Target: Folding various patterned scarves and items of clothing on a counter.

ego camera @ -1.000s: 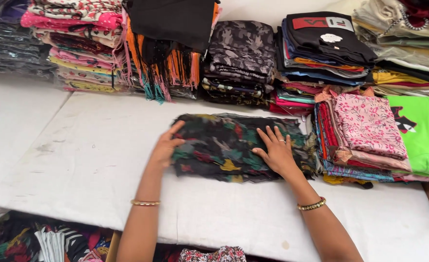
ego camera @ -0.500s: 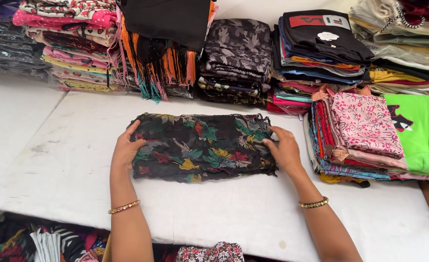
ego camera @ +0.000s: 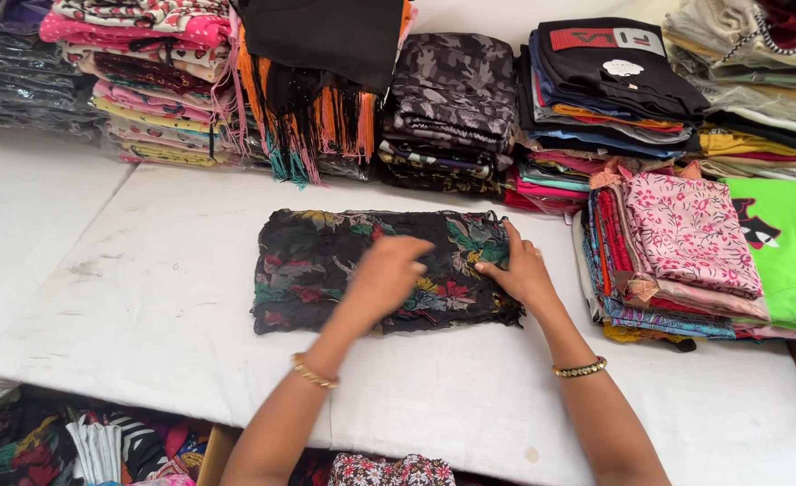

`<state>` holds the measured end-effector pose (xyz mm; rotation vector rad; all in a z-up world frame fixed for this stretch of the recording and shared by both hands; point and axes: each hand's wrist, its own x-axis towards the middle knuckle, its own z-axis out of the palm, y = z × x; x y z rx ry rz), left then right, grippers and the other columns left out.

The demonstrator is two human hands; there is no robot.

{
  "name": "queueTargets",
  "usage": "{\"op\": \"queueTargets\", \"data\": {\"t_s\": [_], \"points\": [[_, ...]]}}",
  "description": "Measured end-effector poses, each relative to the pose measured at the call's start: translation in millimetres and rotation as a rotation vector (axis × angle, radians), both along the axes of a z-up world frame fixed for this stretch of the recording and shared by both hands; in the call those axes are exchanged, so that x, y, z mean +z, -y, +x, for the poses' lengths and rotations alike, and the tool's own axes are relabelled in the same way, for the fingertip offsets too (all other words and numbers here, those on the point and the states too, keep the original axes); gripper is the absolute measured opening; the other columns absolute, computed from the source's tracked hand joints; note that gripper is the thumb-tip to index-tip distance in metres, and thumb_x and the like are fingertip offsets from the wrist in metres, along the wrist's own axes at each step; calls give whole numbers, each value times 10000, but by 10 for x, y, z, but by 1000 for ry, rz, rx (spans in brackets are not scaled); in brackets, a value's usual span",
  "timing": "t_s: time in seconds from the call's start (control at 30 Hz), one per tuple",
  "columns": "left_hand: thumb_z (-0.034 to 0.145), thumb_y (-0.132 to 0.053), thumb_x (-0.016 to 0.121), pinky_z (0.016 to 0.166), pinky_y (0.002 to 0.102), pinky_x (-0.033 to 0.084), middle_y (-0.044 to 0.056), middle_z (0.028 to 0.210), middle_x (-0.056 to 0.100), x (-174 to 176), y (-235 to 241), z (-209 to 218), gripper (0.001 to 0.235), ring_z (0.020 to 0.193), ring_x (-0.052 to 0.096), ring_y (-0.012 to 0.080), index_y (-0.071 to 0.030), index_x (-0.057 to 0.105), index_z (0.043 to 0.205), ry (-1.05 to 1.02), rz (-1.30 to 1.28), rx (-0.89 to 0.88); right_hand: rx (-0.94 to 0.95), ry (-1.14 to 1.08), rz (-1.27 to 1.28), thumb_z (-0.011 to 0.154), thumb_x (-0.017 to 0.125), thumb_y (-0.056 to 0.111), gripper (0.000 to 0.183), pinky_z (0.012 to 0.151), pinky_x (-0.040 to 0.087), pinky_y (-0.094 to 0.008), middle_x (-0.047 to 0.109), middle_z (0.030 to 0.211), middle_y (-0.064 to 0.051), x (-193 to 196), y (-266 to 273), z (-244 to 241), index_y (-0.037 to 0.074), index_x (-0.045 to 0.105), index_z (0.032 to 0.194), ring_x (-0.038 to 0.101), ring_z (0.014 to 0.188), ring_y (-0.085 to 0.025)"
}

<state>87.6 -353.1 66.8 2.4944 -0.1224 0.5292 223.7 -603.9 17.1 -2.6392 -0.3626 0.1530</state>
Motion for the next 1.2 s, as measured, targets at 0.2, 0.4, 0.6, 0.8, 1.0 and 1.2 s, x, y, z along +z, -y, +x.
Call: {"op": "queueTargets", "data": {"t_s": [0.2,0.4,0.6,0.8,1.0,1.2], "points": [[929,-351,723,1119,496,366,198,1539,422,-827,718,458,787,1405,405,389,-118,315,1561,-108,-114,-297,54,-90,235,683,919,316,1189,1033,492,-433,593,1351,-279,-247,-1,296,207,190,1616,618,1229,-395],[965,-493,604,1076,403,455,166,1568,393,-1181,518,699,837,1359,513,309,-221,201,1646,-252,-880,-225,70,-57,405,655,906,177,1142,1009,514,-415,676,1285,-236,-348,-209,468,213,259,1595,669,1176,-353],[923,-593,528,1032,438,461,211,1535,394,-871,-157,622,868,1301,527,303,-267,150,1634,-338,-1487,-124,280,53,249,770,843,207,1067,883,559,-443,742,1103,-218,654,-1118,-180,220,203,1623,711,982,-371],[877,-294,714,1116,419,384,187,1615,335,-1146,-354,743,987,1425,416,302,-263,89,1640,-122,-1318,-76,332,-99,535,871,723,189,712,752,641,-368,747,1144,-154,885,-1177,-193,196,424,1516,758,900,-269],[760,-29,751,1063,457,466,177,1468,454,-763,-276,500,961,1345,489,379,-220,289,1581,-214,-497,36,379,161,378,937,693,200,411,906,595,-369,759,1243,-88,559,-750,-235,155,663,1344,724,1120,-219],[785,-33,710,927,463,502,153,1226,569,-453,-122,292,525,1140,584,366,-100,634,1301,50,38,204,534,297,124,869,756,293,542,1080,423,-467,607,1395,-183,345,-691,-490,110,611,1358,516,1309,-359]]}}
